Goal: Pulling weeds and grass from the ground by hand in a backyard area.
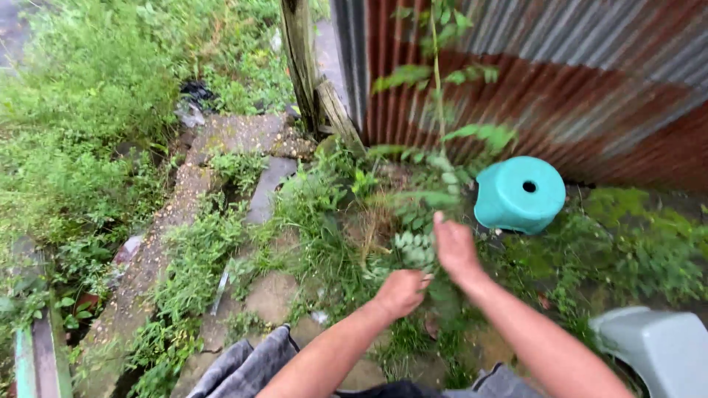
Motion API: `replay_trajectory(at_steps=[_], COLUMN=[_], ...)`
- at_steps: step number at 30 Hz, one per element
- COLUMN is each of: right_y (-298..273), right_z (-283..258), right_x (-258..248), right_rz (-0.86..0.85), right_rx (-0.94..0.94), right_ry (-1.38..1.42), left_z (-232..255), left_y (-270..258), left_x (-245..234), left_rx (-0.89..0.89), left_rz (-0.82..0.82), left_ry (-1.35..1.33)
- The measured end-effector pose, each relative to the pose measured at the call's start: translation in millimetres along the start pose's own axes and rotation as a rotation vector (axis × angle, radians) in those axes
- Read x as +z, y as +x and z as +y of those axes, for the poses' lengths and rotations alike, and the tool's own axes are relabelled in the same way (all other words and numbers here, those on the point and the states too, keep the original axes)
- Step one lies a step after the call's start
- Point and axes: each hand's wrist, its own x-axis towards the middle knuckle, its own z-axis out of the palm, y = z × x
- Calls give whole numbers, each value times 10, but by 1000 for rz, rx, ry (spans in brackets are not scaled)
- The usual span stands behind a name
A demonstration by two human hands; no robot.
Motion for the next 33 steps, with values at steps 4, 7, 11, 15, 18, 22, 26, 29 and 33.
replay_trajectory(at_steps=[4, 7, 11, 15, 18, 22, 26, 29, 33], right_y=[114, 205, -80, 418, 863, 117, 81, -179, -118], right_z=[-335, -770, -1314, -835, -64, -1330, -1436, -1921, -1782], right_x=[-1086, -1862, -2341, -2297, -2228, -1427, -987, -788, -618], right_rz=[186, 382, 404, 344, 1138, 283, 32, -178, -243], right_rx=[-159, -151, -380, -405, -773, -276, -274, -306, -398], right_ry=[-90, 122, 369, 463, -1231, 15, -220, -388, -492], left_z=[624, 826, 1101, 962, 739, 518, 117, 386, -247], left_y=[899, 1404, 1519, 1362, 1182, 875, 568, 463, 410], left_x=[-1404, -2353, -2968, -3148, -3200, -3442, -3313, -3697, -3318], left_rx=[-159, 84, 117, 116, 127, 75, 294, 180, 89], left_rz=[-61, 45, 112, 122, 213, 289, 363, 333, 216], left_ry=[-173, -152, -48, 5, 70, 227, 442, 633, 783])
